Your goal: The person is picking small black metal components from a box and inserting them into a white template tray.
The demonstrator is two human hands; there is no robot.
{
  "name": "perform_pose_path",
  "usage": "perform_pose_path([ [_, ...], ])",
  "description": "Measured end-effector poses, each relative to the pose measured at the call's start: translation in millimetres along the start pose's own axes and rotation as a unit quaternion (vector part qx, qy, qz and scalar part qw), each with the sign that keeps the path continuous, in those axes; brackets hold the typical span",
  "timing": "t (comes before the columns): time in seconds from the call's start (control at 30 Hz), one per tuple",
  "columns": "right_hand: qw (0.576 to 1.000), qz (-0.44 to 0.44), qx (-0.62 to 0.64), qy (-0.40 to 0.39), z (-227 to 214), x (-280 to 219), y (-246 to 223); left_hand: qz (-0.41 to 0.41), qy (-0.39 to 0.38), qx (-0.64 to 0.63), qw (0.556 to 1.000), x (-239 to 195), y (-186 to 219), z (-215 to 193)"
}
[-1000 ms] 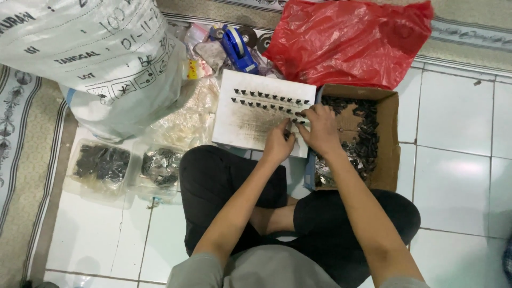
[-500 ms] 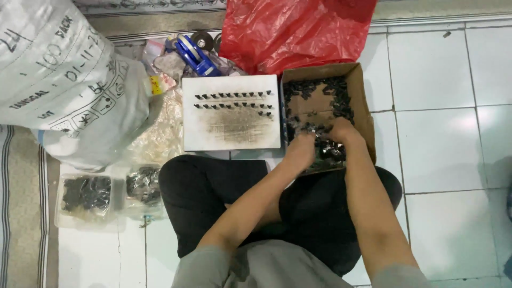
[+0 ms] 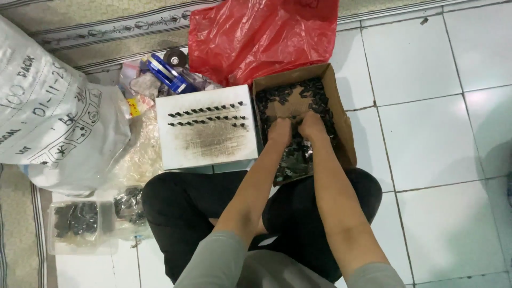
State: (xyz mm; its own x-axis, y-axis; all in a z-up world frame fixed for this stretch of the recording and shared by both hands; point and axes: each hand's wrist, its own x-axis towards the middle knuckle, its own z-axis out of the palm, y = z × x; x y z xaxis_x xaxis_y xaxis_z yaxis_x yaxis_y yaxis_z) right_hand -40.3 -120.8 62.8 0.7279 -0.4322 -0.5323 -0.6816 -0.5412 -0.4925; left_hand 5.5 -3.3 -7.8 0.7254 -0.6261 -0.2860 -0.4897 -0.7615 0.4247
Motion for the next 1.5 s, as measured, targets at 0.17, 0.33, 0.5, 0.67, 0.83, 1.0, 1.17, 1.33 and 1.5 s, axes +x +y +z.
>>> perform_pose_path([
  [0.17, 1.0, 0.012, 0.006, 0.025, -4.6, 13.2, 8.8, -0.024, 0.007, -0.081, 0.996, 6.7, -1.3, -18.0],
  [0.33, 0.997, 0.03, 0.035, 0.07, -26.8, -1.9, -9.1, -0.03, 0.003, -0.128, 0.991, 5.5, 10.3, -38.3],
  [0.5, 0.994, 0.038, 0.037, 0.094, -26.9, -4.4, -15.2, -0.028, 0.159, -0.06, 0.985, 13.1, 34.1, -86.2],
  [0.67, 0.992, 0.032, 0.076, 0.097, -20.6, 11.0, -2.4, 0.003, 0.217, 0.13, 0.967, 84.0, -10.2, -6.4],
  [0.83, 0.987, 0.028, 0.131, 0.087, -6.7, 33.1, -3.2, 0.026, 0.234, 0.143, 0.961, 85.5, -12.2, -4.9],
  [1.0, 0.98, 0.015, 0.19, 0.062, 5.8, 42.5, -3.3, 0.089, 0.174, 0.086, 0.977, 73.8, 0.4, 0.2],
  [1.17, 0.966, 0.04, 0.242, 0.078, 25.1, 76.8, 37.4, 0.035, 0.089, -0.197, 0.976, 50.5, 16.0, -28.5],
  [1.33, 0.954, 0.033, 0.287, 0.078, 37.6, 92.6, 49.0, -0.014, 0.069, -0.289, 0.955, 50.8, 17.7, -34.4],
  [1.5, 0.967, 0.057, 0.236, 0.075, 40.7, 86.7, 48.4, -0.16, 0.026, -0.392, 0.906, 46.5, 19.5, -39.6],
])
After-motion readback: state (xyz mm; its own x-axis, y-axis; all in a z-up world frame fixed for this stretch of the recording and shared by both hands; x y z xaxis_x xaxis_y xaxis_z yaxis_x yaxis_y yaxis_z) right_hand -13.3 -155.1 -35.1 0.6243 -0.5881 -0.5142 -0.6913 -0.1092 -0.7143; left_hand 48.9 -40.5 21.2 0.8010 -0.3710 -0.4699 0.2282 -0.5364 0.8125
